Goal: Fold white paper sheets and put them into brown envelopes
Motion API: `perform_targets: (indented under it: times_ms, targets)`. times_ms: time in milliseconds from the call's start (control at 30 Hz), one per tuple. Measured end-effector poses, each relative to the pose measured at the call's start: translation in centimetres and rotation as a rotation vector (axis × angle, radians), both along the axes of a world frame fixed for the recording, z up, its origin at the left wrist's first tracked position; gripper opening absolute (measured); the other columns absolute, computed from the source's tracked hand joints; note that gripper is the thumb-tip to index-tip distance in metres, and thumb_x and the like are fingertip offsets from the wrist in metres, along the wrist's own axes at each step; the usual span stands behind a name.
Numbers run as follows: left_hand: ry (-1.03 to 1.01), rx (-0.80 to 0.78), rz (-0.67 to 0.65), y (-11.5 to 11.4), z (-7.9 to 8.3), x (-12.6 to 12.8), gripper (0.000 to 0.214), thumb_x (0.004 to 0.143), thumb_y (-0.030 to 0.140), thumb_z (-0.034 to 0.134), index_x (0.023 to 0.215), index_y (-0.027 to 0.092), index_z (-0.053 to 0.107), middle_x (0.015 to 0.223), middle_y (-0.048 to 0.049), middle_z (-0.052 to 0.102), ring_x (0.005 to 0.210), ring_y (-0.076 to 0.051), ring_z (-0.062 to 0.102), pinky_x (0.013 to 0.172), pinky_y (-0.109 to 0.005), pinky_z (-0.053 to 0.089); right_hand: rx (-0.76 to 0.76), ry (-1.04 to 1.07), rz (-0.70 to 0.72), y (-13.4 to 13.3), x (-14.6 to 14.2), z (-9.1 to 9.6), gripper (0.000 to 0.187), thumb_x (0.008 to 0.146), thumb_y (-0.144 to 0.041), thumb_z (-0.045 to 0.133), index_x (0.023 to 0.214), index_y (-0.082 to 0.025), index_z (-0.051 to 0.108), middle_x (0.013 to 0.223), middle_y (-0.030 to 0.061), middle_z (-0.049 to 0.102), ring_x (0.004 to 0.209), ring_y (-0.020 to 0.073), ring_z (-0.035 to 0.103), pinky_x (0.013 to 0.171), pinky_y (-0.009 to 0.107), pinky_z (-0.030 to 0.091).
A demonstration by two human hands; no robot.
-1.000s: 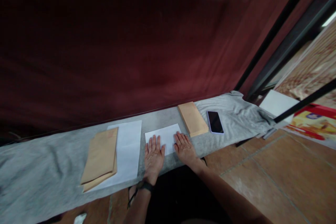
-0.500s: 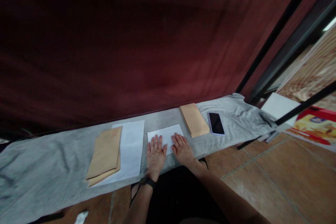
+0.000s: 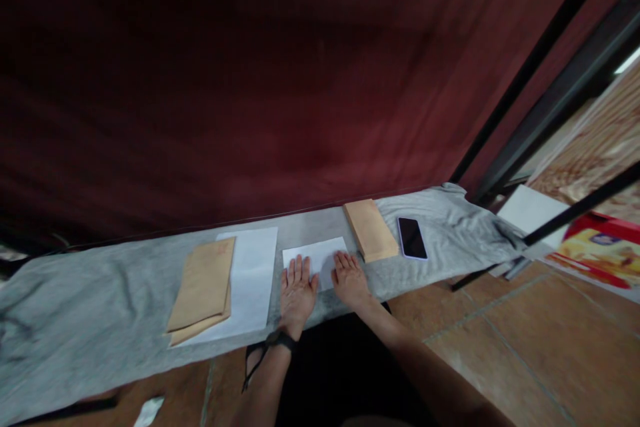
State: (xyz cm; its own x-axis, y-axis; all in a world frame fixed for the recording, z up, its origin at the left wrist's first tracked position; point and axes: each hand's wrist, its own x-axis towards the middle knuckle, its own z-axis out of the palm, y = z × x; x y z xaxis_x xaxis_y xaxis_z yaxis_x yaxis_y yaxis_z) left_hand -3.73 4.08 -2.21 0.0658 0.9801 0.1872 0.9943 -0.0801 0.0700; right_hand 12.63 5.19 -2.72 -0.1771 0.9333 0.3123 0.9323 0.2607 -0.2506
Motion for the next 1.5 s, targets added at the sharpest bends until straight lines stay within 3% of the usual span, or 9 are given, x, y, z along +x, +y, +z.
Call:
perform_targets:
  times_ms: [233, 400, 667, 833, 933, 1267, 1400, 1500]
  targets:
    - [0.030, -0.019, -0.019, 0.1, 0.0, -0.2, 0.056, 0.100, 0.037, 0.031, 0.152, 0.016, 0.040, 0.161, -0.0099, 0.033, 0.151, -0.029, 0.024, 0.122, -0.050, 0.022, -0.059, 0.011, 0.185, 0.8, -2.2, 0.3, 0.046, 0.103, -0.028, 0.040, 0.146, -0.016, 0.050, 0.155, 0.0080, 0.044, 0.142, 0.0223, 0.042, 0.119, 0.042, 0.032]
    - [0.007, -0.019, 0.001, 0.0, -0.1, -0.3, 0.058, 0.100, 0.034, 0.029, 0.153, 0.012, 0.035, 0.161, -0.0123, 0.032, 0.152, -0.026, 0.024, 0.123, -0.047, 0.022, -0.039, -0.009, 0.138, 0.3, -1.1, -0.4, 0.048, 0.104, -0.040, 0.042, 0.148, -0.022, 0.048, 0.156, 0.0078, 0.041, 0.143, 0.0249, 0.041, 0.119, 0.045, 0.029]
    - [0.025, 0.018, 0.094, 0.3, -0.4, 0.0, 0.061, 0.098, 0.031, 0.028, 0.150, 0.000, 0.037, 0.156, -0.0218, 0.038, 0.148, -0.029, 0.033, 0.123, -0.050, 0.020, 0.057, -0.064, 0.057, -0.2, 0.9, -1.0, 0.052, 0.103, -0.038, 0.044, 0.150, -0.017, 0.044, 0.155, 0.0122, 0.043, 0.141, 0.0255, 0.043, 0.117, 0.044, 0.029]
    - [-0.023, -0.032, -0.092, 2.5, -0.3, 2.8, 0.057, 0.098, 0.026, 0.026, 0.151, 0.008, 0.038, 0.159, -0.0136, 0.037, 0.150, -0.024, 0.029, 0.123, -0.044, 0.024, 0.071, -0.065, 0.064, -0.2, 0.8, -1.1, 0.051, 0.102, -0.036, 0.046, 0.150, -0.017, 0.045, 0.154, 0.0115, 0.044, 0.142, 0.0249, 0.041, 0.118, 0.043, 0.028]
    - [-0.043, -0.026, -0.135, 3.7, -0.7, 3.3, 0.058, 0.099, 0.027, 0.026, 0.152, 0.007, 0.036, 0.159, -0.0143, 0.036, 0.151, -0.025, 0.026, 0.123, -0.045, 0.023, 0.074, -0.071, 0.063, -0.1, 0.8, -1.2, 0.051, 0.102, -0.036, 0.046, 0.149, -0.017, 0.046, 0.154, 0.0111, 0.045, 0.143, 0.0247, 0.041, 0.119, 0.043, 0.027]
    - [-0.020, 0.049, -0.052, 3.6, -1.2, -0.1, 0.059, 0.100, 0.031, 0.028, 0.152, 0.004, 0.034, 0.159, -0.0179, 0.036, 0.151, -0.026, 0.026, 0.122, -0.044, 0.025, 0.026, -0.048, 0.046, -0.3, 0.7, -0.5, 0.049, 0.103, -0.036, 0.043, 0.148, -0.016, 0.048, 0.154, 0.0113, 0.045, 0.141, 0.0267, 0.043, 0.119, 0.045, 0.027]
    - [-0.031, 0.067, -0.051, 3.4, -1.2, 0.1, 0.059, 0.099, 0.032, 0.029, 0.153, 0.006, 0.033, 0.159, -0.0173, 0.037, 0.151, -0.026, 0.025, 0.122, -0.046, 0.026, -0.046, -0.009, 0.028, 1.2, -0.7, 0.3, 0.047, 0.104, -0.031, 0.039, 0.145, -0.013, 0.051, 0.151, 0.0125, 0.049, 0.140, 0.0255, 0.044, 0.118, 0.044, 0.028]
    - [-0.033, 0.065, -0.052, 3.5, -1.3, 0.1, 0.059, 0.099, 0.030, 0.030, 0.153, 0.007, 0.033, 0.159, -0.0167, 0.037, 0.152, -0.026, 0.024, 0.122, -0.047, 0.026, -0.070, 0.028, 0.091, 2.9, -2.2, 0.7, 0.047, 0.104, -0.029, 0.039, 0.146, -0.011, 0.050, 0.153, 0.0113, 0.046, 0.140, 0.0237, 0.044, 0.118, 0.041, 0.031]
